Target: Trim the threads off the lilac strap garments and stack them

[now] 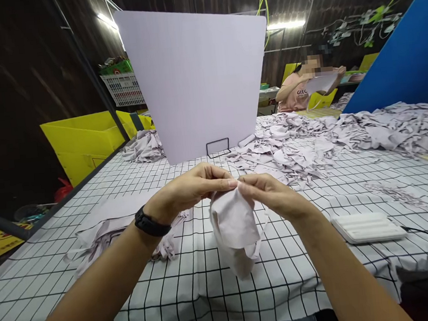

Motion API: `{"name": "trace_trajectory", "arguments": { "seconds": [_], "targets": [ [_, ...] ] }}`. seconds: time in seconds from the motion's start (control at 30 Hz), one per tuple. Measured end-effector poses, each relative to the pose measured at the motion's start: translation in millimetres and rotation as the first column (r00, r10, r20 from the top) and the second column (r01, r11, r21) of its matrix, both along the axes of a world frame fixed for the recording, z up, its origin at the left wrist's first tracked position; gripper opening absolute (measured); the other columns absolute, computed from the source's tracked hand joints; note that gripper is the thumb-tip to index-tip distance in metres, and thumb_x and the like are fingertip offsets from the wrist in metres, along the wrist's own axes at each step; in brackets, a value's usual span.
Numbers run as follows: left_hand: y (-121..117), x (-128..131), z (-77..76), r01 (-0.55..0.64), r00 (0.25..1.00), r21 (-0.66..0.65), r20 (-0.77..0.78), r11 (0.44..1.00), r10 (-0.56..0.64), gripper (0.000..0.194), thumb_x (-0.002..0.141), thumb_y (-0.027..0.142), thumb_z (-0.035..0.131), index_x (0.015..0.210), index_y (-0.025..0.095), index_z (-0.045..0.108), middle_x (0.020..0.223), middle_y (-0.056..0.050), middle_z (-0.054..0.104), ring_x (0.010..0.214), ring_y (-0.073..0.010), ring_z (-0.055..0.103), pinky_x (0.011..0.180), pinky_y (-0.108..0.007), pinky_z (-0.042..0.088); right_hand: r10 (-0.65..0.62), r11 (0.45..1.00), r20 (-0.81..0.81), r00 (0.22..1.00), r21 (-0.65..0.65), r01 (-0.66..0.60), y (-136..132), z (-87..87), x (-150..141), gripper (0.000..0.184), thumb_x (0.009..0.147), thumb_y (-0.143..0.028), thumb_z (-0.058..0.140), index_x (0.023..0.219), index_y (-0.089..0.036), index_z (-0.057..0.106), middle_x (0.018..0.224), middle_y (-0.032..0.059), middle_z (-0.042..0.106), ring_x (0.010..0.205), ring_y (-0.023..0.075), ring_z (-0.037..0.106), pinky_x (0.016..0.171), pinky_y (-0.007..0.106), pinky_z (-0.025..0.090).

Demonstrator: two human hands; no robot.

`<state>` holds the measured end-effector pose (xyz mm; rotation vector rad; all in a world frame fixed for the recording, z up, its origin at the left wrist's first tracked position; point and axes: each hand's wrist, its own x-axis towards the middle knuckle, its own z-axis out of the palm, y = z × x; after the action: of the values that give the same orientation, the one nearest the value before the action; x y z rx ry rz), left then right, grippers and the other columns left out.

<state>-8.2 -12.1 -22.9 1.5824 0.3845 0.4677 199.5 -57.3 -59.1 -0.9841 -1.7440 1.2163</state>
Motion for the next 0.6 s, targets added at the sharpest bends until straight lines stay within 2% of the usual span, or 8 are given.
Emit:
{"name": "trace_trajectory", "arguments": {
  "seconds": [0.07, 0.13, 0.3, 0.47, 0.6],
  "targets": [
    [-2, -7, 2.4, -0.014, 1.0, 0.038, -0.01, 0.999, 0.014, 0.029, 0.078, 0.04, 0.082, 0.076, 0.013, 0.073, 0.068, 0.001, 0.06, 0.061, -0.0074, 0.05, 0.054, -0.022, 0.035, 0.023, 0.999, 0.027, 0.999, -0.046, -0.022, -9, 6.5, 7, 0.044, 0.08, -0.063, 0.076, 0.076, -0.019, 0.075, 0.067, 0.0025, 0.061, 0.06, 0.0153, 0.054, 0.054, 0.027, 0.044],
    [-5, -15, 4.7, -0.026, 0.998, 0.077, -0.048, 0.997, 0.03, 0.028, 0.077, 0.04, 0.084, 0.077, 0.013, 0.074, 0.072, -0.001, 0.062, 0.066, -0.0088, 0.053, 0.057, -0.021, 0.038, -0.017, 0.999, 0.027, 0.999, -0.048, 0.019, -18, 12.7, 16, 0.042, 0.077, -0.06, 0.079, 0.072, -0.019, 0.074, 0.065, 0.0023, 0.059, 0.058, 0.0138, 0.051, 0.051, 0.025, 0.04],
    [-6, -40, 11.6, -0.071, 0.979, 0.163, -0.179, 0.984, 0.1, 0.029, 0.075, 0.04, 0.084, 0.074, 0.013, 0.074, 0.069, -0.002, 0.063, 0.063, -0.0097, 0.053, 0.052, -0.02, 0.036, -0.147, 0.986, 0.14, 0.979, -0.063, 0.157, -36, 25.0, 49, 0.04, 0.08, -0.056, 0.078, 0.066, -0.02, 0.073, 0.063, 0.0034, 0.06, 0.055, 0.0129, 0.053, 0.048, 0.024, 0.038],
    [0, -66, 15.8, -0.133, 0.955, 0.265, -0.224, 0.955, 0.195, 0.028, 0.075, 0.04, 0.083, 0.076, 0.013, 0.077, 0.069, -0.003, 0.065, 0.062, -0.0095, 0.054, 0.05, -0.018, 0.036, -0.267, 0.958, 0.265, 0.926, -0.028, 0.284, -47, 36.4, 86, 0.044, 0.074, -0.062, 0.08, 0.061, -0.021, 0.073, 0.059, 0.0067, 0.062, 0.053, 0.0152, 0.056, 0.046, 0.028, 0.039],
    [3, -78, 20.6, -0.162, 0.948, 0.355, -0.203, 0.921, 0.245, 0.028, 0.078, 0.041, 0.082, 0.081, 0.014, 0.079, 0.073, -0.005, 0.069, 0.067, -0.0116, 0.059, 0.056, -0.02, 0.043, -0.155, 0.984, 0.45, 0.879, -0.01, 0.179, -53, 41.9, 105, 0.047, 0.079, -0.067, 0.073, 0.064, -0.022, 0.076, 0.067, 0.0116, 0.069, 0.062, 0.0207, 0.064, 0.053, 0.031, 0.048]
  ]
}}
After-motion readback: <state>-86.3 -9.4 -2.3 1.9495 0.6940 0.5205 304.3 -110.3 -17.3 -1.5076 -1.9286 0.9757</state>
